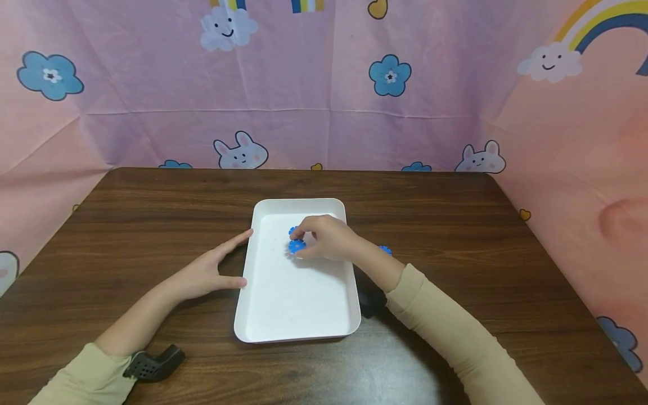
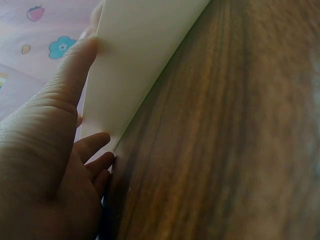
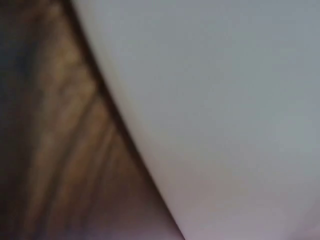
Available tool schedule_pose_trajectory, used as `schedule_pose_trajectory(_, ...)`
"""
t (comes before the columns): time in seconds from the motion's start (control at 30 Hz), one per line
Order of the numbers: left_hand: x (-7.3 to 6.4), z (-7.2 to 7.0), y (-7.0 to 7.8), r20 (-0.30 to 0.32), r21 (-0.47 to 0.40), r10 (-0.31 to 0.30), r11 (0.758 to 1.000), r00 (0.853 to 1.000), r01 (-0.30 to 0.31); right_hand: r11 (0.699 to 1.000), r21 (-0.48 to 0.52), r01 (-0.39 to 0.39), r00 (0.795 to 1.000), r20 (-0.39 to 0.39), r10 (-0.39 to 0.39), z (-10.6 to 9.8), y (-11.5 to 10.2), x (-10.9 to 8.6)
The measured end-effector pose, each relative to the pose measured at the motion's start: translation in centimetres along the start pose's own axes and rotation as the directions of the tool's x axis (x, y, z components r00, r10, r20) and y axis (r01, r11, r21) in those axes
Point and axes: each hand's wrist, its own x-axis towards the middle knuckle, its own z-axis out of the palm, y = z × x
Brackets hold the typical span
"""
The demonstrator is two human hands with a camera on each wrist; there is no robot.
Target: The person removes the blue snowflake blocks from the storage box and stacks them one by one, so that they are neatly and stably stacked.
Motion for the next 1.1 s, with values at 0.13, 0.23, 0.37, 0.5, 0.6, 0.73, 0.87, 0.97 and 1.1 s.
schedule_pose_trajectory(0.13, 0.0, 0.0, 0.0, -0.001, -0.002, -0.002, 1.0, 1.0, 0.002, 1.0, 0.026, 0.015, 0.999, -0.047, -0.013, -0.3, -0.1, -0.7)
schedule_pose_trajectory(0.23, 0.0, 0.0, 0.0, -0.002, 0.001, -0.005, 1.0, 1.0, 0.005, 0.999, 0.038, 0.018, 0.996, -0.084, -0.015, -0.7, -0.3, -1.2)
schedule_pose_trajectory(0.37, 0.0, 0.0, -0.1, -0.004, -0.003, -0.003, 1.0, 1.0, 0.003, 0.998, 0.055, 0.017, 0.992, -0.126, -0.01, -1.2, -0.6, -2.0)
schedule_pose_trajectory(0.5, 0.0, 0.0, -0.1, -0.003, -0.009, 0.002, 1.0, 1.0, -0.002, 0.998, 0.054, 0.017, 0.989, -0.145, -0.009, -1.8, -0.9, -2.8)
schedule_pose_trajectory(0.6, 0.0, 0.0, -0.2, -0.002, -0.012, 0.004, 1.0, 1.0, -0.004, 0.998, 0.049, 0.037, 0.987, -0.161, -0.029, -2.1, -1.0, -3.4)
schedule_pose_trajectory(0.73, 0.0, 0.0, -0.2, -0.005, -0.009, 0.004, 1.0, 1.0, -0.004, 0.997, 0.047, 0.067, 0.98, -0.19, -0.057, -2.4, -1.0, -4.2)
schedule_pose_trajectory(0.87, 0.0, 0.0, -0.1, -0.007, -0.007, 0.002, 1.0, 1.0, -0.002, 0.997, 0.041, 0.062, 0.979, -0.196, -0.053, -2.7, -1.1, -5.0)
schedule_pose_trajectory(0.97, 0.0, 0.0, 0.0, -0.004, -0.009, 0.001, 1.0, 1.0, -0.001, 0.998, 0.042, 0.049, 0.981, -0.19, -0.041, -3.1, -1.1, -5.7)
schedule_pose_trajectory(1.1, 0.0, 0.0, 0.0, -0.002, -0.009, 0.001, 1.0, 1.0, -0.001, 0.998, 0.052, 0.03, 0.982, -0.189, -0.019, -3.6, -0.7, -6.4)
